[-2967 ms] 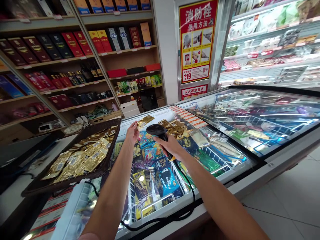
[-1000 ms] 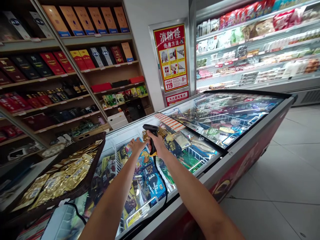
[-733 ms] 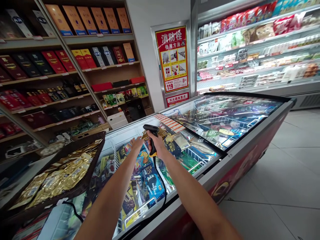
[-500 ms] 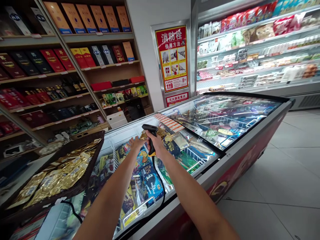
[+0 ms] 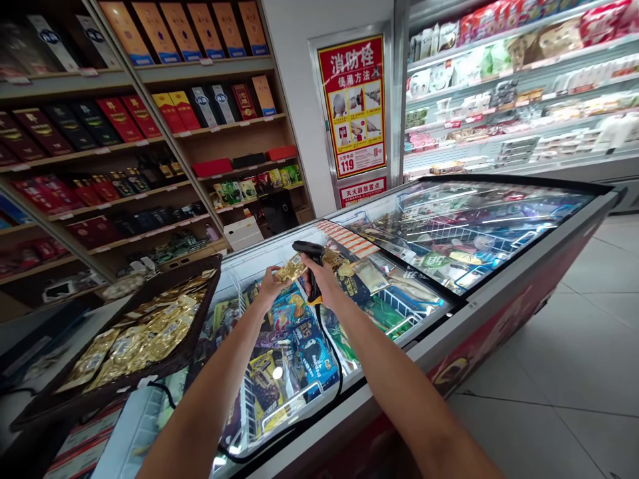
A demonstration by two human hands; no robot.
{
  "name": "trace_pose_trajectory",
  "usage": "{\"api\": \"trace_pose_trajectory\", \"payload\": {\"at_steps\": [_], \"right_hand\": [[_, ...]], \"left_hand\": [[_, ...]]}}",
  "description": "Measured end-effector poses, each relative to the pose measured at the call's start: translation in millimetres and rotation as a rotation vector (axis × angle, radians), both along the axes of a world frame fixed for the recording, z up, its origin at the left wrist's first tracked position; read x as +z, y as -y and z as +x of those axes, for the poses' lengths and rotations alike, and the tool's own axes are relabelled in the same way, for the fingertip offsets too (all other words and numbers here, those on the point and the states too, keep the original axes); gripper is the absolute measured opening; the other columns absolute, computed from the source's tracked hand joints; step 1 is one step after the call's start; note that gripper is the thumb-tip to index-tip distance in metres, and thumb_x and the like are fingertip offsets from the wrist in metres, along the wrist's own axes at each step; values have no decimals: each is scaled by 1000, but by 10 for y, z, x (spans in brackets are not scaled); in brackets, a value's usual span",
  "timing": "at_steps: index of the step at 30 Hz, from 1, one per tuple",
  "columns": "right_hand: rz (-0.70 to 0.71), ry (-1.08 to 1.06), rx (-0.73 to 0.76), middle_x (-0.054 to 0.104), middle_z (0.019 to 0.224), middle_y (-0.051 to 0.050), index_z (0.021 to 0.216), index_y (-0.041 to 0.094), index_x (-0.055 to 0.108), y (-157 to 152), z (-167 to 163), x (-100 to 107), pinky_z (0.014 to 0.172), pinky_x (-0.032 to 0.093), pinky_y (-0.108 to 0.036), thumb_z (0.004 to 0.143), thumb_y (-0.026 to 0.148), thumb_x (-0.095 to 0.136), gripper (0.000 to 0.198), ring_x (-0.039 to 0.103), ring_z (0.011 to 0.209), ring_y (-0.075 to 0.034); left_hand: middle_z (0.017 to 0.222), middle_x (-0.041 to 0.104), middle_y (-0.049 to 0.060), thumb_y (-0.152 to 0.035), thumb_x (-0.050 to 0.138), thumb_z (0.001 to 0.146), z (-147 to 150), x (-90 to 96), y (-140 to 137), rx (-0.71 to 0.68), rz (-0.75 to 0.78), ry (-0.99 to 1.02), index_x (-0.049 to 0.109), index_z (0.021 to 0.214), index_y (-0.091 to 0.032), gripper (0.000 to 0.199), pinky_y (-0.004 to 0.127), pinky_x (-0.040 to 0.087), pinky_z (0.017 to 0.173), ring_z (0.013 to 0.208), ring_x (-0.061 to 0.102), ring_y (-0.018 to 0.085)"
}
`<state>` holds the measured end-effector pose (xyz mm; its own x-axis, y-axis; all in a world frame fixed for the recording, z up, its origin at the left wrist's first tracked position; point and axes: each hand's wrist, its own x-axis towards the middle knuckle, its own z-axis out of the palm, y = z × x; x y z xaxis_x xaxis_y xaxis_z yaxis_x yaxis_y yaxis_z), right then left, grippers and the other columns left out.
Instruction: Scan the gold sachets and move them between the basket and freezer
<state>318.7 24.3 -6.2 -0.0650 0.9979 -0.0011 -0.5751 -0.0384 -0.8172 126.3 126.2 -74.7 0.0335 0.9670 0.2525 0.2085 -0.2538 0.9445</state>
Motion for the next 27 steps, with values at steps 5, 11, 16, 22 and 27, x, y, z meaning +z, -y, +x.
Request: {"api": "trace_pose_trajectory", "payload": {"at_steps": [5, 11, 16, 22, 27], "right_hand": [[-24, 44, -19, 50, 50, 7, 75, 20, 54, 58, -15, 44, 32, 34, -22, 70, 56, 77, 43, 42, 34, -7], [28, 107, -20, 49, 51, 7, 73, 21, 50, 113, -54, 50, 32, 33, -22, 68, 57, 78, 46, 41, 34, -7], [28, 152, -26, 50, 52, 7, 71, 21, 48, 117, -62, 31, 32, 33, -22, 67, 58, 79, 48, 41, 35, -7], [76, 231, 6, 50, 52, 6, 71, 21, 50, 100, -53, -11, 32, 33, -23, 68, 58, 77, 46, 41, 34, -7], [129, 389, 71, 51, 52, 6, 73, 22, 50, 108, -53, -33, 32, 32, -22, 72, 60, 73, 45, 41, 34, -8]], "left_hand": [[98, 73, 7, -26, 81, 70, -86, -12, 61, -18, 42, 231, 62, 105, -18, 40, 37, 53, 79, 85, 69, 20], [95, 71, 5, -23, 77, 75, -105, -83, -16, 16, 59, 367, 68, 92, -14, 21, 34, 54, 81, 87, 67, 17], [88, 69, 3, -34, 72, 83, -97, -187, -107, 61, 19, 414, 68, 93, -13, 23, 35, 56, 74, 79, 66, 16], [86, 66, 3, -48, 78, 67, -87, -182, -112, 145, 58, 537, 68, 85, -19, 36, 40, 59, 75, 84, 67, 21], [90, 66, 4, -46, 77, 69, -88, -151, -86, 167, 84, 587, 68, 88, -20, 34, 44, 61, 79, 93, 65, 23]]}}
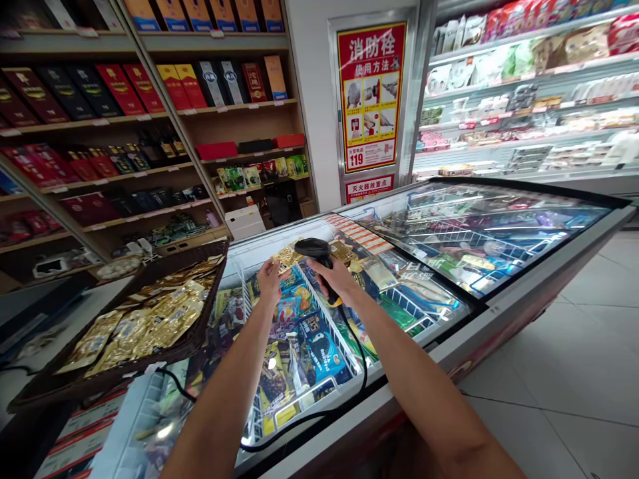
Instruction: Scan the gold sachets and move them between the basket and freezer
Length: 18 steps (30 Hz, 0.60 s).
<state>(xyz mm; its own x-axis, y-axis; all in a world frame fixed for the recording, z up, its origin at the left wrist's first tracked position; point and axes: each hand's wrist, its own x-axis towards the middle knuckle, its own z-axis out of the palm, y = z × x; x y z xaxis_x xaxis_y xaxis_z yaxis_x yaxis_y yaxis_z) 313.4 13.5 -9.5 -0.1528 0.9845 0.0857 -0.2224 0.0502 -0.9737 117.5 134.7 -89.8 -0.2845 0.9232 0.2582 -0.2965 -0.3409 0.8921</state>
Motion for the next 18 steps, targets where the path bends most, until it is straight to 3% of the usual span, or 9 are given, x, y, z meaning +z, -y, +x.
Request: {"api": "trace_pose_trajectory", "payload": {"at_steps": [8, 12, 18], "right_hand": [[5, 101, -11, 49, 47, 4, 62, 22, 47, 8, -52, -18, 31, 32, -23, 75, 62, 70, 48, 41, 33, -9], [-29, 54, -37, 50, 47, 6, 69, 21, 48, 20, -55, -22, 30, 33, -22, 72, 61, 73, 47, 41, 32, -8], [-75, -16, -52, 52, 50, 7, 80, 22, 50, -38, -38, -75, 30, 32, -21, 70, 60, 76, 47, 41, 32, -8]], "left_hand": [[75, 61, -1, -46, 76, 70, 12, -7, 10, 13, -32, 12, 61, 78, -18, 32, 40, 61, 79, 79, 65, 17], [78, 63, 1, -46, 71, 76, -24, 16, -4, 92, -66, 50, 56, 76, -19, 31, 35, 59, 78, 79, 67, 16], [107, 68, 6, -44, 53, 92, -464, 433, -46, 308, 11, 170, 52, 102, -24, 23, 33, 59, 80, 98, 70, 19]]}}
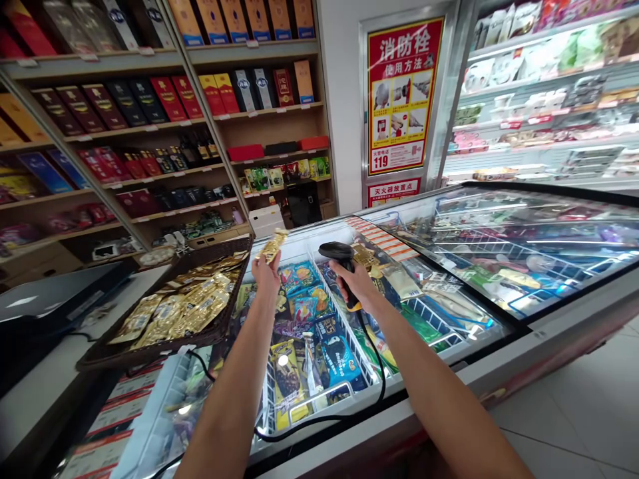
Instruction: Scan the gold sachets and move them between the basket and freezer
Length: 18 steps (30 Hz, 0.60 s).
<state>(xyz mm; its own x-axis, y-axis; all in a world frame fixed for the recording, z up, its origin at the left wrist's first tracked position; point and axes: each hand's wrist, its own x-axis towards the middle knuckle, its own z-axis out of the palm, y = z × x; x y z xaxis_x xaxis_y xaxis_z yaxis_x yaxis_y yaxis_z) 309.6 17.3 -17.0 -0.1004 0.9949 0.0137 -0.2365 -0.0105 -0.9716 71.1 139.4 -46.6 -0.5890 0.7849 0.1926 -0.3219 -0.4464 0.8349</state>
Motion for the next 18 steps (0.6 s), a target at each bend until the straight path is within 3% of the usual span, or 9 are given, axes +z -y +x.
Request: {"api": "trace_pose_trajectory", "payload": {"at_steps": [4, 8, 13, 18], "right_hand": [[-2, 4, 5, 51, 52, 7, 80, 22, 52, 18, -3, 6, 30, 33, -21, 69, 61, 76, 47, 42, 33, -8], [2, -25, -19, 50, 51, 6, 76, 20, 53, 32, 38, 59, 31, 32, -21, 69, 60, 77, 47, 42, 34, -7], [32, -226, -177, 50, 50, 7, 75, 21, 51, -43, 234, 157, 30, 33, -22, 66, 60, 79, 49, 41, 33, -7], [13, -397, -309, 49, 50, 8, 78, 22, 50, -125, 385, 200, 31, 33, -21, 61, 59, 82, 52, 42, 34, -7]], "left_hand": [[139, 53, 8, -49, 38, 99, -368, 285, 58, 147, 93, 44, 45, 121, -27, 32, 29, 52, 98, 129, 54, 18], [147, 43, 15, -56, 39, 96, -414, 331, 87, 120, 107, 35, 46, 127, -21, 47, 29, 45, 107, 139, 43, 20], [140, 54, 9, -46, 52, 93, 0, 191, 93, -68, 92, -102, 57, 117, -25, 32, 32, 45, 106, 132, 51, 18], [118, 68, 7, -35, 69, 83, 549, -61, 180, -296, -6, -364, 69, 99, -23, 19, 36, 46, 101, 119, 60, 22]]}}
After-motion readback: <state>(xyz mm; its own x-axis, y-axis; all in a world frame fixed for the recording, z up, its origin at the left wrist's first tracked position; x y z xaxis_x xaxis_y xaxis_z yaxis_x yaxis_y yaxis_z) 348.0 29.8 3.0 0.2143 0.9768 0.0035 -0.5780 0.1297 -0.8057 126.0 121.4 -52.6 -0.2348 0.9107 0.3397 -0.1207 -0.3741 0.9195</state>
